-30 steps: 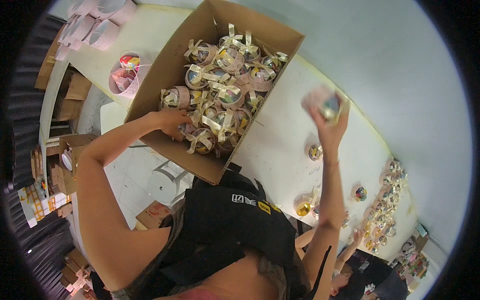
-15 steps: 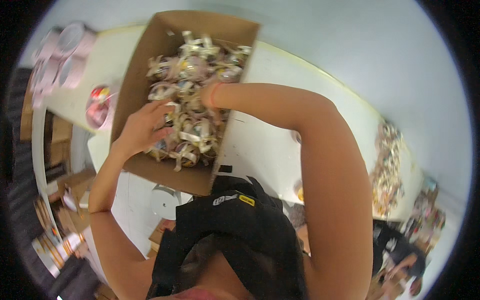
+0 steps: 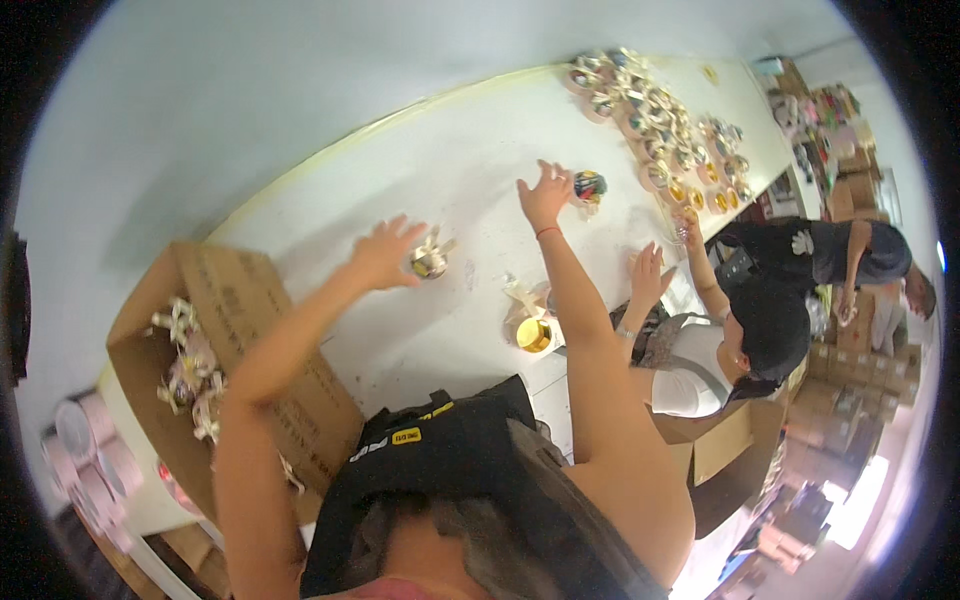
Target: The person repeatedly picks up small decorative items from a cardboard box and places them onto a white table. They also handle small round containers and ribbons, arranging them on the table alongside the decorative items.
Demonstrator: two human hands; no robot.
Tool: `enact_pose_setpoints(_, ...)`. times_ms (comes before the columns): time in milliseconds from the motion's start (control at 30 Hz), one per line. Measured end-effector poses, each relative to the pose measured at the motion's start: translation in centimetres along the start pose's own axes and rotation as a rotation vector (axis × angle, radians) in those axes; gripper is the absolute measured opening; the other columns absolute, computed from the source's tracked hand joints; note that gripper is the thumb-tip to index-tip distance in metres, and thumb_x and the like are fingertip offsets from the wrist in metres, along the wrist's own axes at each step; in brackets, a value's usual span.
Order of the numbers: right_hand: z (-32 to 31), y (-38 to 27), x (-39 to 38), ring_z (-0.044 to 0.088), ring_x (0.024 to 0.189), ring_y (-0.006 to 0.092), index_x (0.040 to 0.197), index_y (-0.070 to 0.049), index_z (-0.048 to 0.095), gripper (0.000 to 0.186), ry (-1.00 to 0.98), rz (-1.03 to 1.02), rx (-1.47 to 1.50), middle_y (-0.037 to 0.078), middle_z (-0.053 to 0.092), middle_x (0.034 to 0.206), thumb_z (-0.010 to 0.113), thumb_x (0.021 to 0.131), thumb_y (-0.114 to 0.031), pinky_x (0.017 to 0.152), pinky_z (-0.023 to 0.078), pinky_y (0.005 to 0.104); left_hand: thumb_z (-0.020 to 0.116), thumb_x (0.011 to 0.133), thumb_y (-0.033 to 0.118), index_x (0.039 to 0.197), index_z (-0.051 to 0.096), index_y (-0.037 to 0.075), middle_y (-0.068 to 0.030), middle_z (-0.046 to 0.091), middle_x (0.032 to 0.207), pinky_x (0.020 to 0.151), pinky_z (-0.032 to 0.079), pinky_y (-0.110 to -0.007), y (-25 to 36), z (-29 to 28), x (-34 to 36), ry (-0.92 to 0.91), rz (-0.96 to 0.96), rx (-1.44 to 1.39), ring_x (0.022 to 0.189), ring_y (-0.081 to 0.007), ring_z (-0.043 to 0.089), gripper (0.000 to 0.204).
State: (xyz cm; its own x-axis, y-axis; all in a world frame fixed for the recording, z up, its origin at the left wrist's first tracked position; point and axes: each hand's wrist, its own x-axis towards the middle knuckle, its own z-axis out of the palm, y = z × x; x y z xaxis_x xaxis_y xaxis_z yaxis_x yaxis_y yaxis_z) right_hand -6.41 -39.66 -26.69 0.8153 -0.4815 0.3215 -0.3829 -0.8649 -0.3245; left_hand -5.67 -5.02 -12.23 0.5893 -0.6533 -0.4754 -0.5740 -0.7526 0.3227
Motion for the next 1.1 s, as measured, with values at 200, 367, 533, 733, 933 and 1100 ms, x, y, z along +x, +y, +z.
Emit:
enact_pose_setpoints(200, -2.7, 10.1, 8.9, 0.032, 0.135, 0.0421, 0.133, -0.018, 0.054, 0.067, 0.078, 0.197, -0.037, 0.022, 0.044, 0.141, 0.080, 0.073, -0.030, 0.106, 0.034, 0.0556, 0.081, 0.071, 0.030, 0.140, 0.045, 0.025, -0.0143, 0.037, 0.146, 0.088, 0.052, -0.054, 1.2, 18.1, 9.1, 0.234, -0.152, -0.162, 0.126, -0.0430, 0.043, 0.078)
enact_pose_setpoints(367, 0.3, 16.7, 20.4, 0.045, 0.126, 0.0414, 0.131, -0.009, 0.053, 0.074, 0.102, 0.150, 0.035, 0.023, 0.054, 0.130, 0.083, 0.069, -0.036, 0.104, 0.039, 0.0493, 0.073, 0.074, 0.018, 0.127, 0.054, 0.018, -0.0091, 0.050, 0.129, 0.086, 0.051, -0.048, -2.1, 8.4, 6.1, 0.351, -0.160, -0.279, 0.111, -0.0366, 0.052, 0.056)
enact_pose_setpoints(533, 6.0, 22.0, 26.7, 0.053, 0.119, 0.0401, 0.129, -0.006, 0.054, 0.087, 0.105, 0.246, 0.075, 0.019, 0.062, 0.121, 0.087, 0.059, -0.046, 0.101, 0.042, 0.0485, 0.077, 0.073, 0.006, 0.137, 0.046, 0.004, -0.0126, 0.051, 0.133, 0.104, 0.042, -0.040, -6.4, -6.6, -3.6, 0.781, -0.309, -0.525, 0.123, -0.0262, 0.050, 0.071)
enact_pose_setpoints(733, 12.0, 21.3, 29.5, 0.061, 0.109, 0.0382, 0.132, -0.004, 0.055, 0.086, 0.169, -0.119, -0.103, 0.021, 0.063, 0.122, 0.077, 0.069, -0.058, 0.092, 0.048, 0.0477, 0.078, 0.074, 0.006, 0.139, 0.043, 0.001, -0.0134, 0.050, 0.134, 0.105, 0.041, -0.039, -11.4, -7.6, -22.2, 1.155, -0.676, -0.270, 0.122, -0.0270, 0.049, 0.074)
enact_pose_setpoints(933, 14.3, 15.2, 21.3, 0.055, 0.115, 0.0414, 0.126, 0.006, 0.045, 0.085, -0.071, 0.205, 0.215, 0.029, 0.054, 0.122, 0.082, 0.069, -0.046, 0.090, 0.050, 0.0514, 0.081, 0.068, 0.017, 0.140, 0.047, 0.008, -0.0183, 0.055, 0.131, 0.103, 0.041, -0.042, -18.1, -6.9, -32.6, 0.943, -1.085, 0.167, 0.122, -0.0367, 0.050, 0.080)
enact_pose_setpoints(1100, 15.3, 7.1, 12.0, 0.051, 0.108, 0.0445, 0.134, 0.006, 0.042, 0.084, -0.128, -0.219, 0.136, 0.025, 0.052, 0.122, 0.078, 0.074, -0.040, 0.094, 0.046, 0.0509, 0.086, 0.061, 0.032, 0.122, 0.044, 0.001, -0.0228, 0.056, 0.114, 0.091, 0.048, -0.044, -29.1, -0.6, -35.9, 0.848, -1.045, -0.117, 0.108, -0.0392, 0.057, 0.080)
